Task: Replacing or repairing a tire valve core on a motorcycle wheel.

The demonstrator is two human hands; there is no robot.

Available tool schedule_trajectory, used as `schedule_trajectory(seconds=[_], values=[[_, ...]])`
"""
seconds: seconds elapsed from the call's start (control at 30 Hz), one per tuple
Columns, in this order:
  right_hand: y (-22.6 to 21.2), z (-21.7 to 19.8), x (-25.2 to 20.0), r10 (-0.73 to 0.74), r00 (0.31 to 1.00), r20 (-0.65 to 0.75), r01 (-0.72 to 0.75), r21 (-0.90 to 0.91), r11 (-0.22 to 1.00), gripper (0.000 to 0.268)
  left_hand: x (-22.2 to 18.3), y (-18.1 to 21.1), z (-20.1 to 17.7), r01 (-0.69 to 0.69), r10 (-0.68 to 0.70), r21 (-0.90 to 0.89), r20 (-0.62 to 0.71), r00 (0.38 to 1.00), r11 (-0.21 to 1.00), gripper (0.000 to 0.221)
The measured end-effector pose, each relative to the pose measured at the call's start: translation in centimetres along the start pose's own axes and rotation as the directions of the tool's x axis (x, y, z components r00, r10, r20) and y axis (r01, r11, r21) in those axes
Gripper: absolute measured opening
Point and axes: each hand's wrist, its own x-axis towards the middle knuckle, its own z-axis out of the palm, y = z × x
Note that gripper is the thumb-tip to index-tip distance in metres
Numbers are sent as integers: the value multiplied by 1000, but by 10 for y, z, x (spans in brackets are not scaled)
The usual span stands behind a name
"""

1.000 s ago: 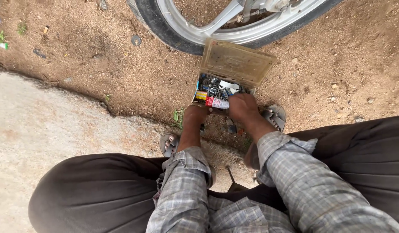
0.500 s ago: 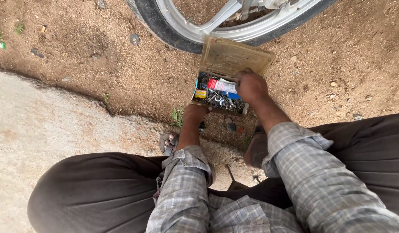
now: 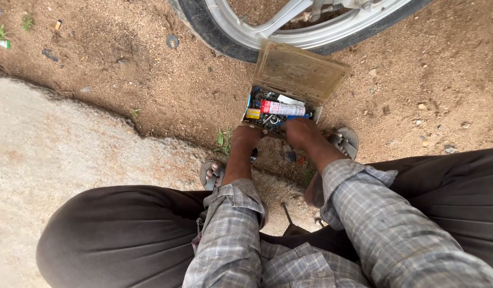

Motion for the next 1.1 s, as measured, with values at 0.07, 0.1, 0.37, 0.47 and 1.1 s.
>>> schedule_trajectory(seconds=[0.07,0.1,0.37,0.47,1.1], values=[[-1,2,0,6,1000,-14,-5,11,1000,35,1,2,-1,-7,7,20,0,1000,1000,62],[-2,3,0,16,999,-29,-15,22,1000,36,1,3,-1,-19,19,43,2,1000,999,62],[14,14,28,22,1000,17,-25,189,982,32,-8,7,-6,25,-25,-36,2,1000,999,62],[13,18,30,34,999,35,-41,204,978,30,-7,5,-5,37,-37,-29,4,999,999,62],[-2,-42,28,22,994,110,-79,546,834,21,10,15,-17,-94,84,-91,-106,991,991,55]])
